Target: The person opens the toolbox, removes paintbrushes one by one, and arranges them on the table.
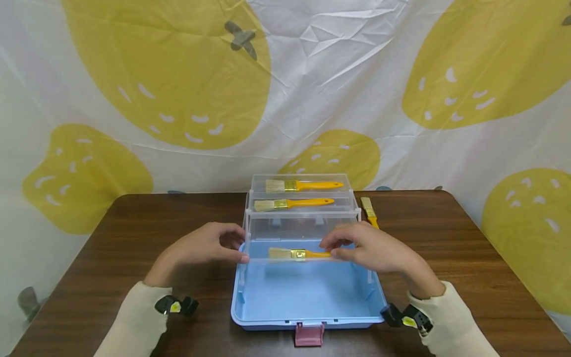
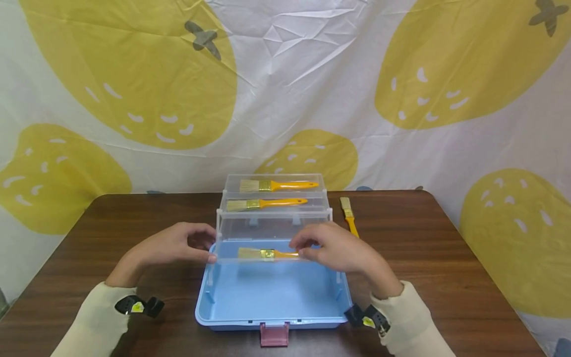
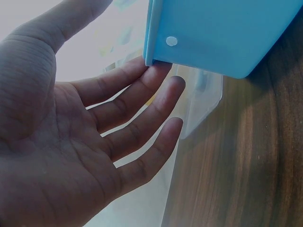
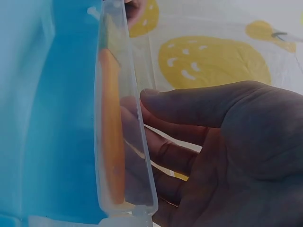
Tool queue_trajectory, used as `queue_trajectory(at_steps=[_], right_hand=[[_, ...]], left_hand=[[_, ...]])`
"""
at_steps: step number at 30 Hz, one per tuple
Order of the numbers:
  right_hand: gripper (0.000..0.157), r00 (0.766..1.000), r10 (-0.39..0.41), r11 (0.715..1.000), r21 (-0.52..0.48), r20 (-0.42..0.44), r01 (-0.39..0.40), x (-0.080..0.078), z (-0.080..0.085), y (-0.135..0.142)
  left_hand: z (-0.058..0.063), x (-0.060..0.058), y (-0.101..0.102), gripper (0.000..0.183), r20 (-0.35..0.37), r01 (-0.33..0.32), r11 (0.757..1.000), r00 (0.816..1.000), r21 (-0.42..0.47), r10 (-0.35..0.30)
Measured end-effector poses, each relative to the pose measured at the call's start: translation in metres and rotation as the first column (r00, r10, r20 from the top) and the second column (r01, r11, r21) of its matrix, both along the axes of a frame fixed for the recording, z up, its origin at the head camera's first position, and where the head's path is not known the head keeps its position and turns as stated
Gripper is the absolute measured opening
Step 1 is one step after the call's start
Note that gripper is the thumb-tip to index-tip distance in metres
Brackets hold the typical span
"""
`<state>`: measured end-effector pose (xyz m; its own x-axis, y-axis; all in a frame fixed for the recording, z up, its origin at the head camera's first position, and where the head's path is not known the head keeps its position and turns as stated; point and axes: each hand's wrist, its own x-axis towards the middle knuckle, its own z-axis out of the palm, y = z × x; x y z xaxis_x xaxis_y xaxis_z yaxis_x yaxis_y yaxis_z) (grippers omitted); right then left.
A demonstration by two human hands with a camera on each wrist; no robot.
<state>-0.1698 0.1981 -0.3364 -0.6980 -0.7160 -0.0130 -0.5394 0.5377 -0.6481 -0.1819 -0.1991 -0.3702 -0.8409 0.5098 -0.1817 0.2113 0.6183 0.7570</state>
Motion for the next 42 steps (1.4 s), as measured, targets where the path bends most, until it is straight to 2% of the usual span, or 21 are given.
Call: queue_trajectory(at_steps=[28, 34, 42], right_hand=[[0.022, 1.0, 0.0, 1.0, -0.003, 0.008, 0.0, 0.0003, -0.001, 0.0002], [0.018, 1.0, -0.016, 1.0, -0.006, -0.024, 0.015, 0.0007, -0.0007, -0.0001], [0.014, 0.998, 0.011, 1.0, 0.001, -0.055, -0.011, -0.0011, -0.0002, 0.0005]], left_hand=[[-0.0018, 0.0011, 0.0003, 0.054, 0.003, -0.002, 1.0, 1.0, 0.01, 0.002], [0.0, 0.0015, 0.0, 0.054, 0.0, -0.004, 1.0, 1.0, 0.005, 0.004], [0.0024, 0.0019, 0.0009, 0.054, 0.0, -0.002, 1.0, 1.0, 0.009, 0.002]])
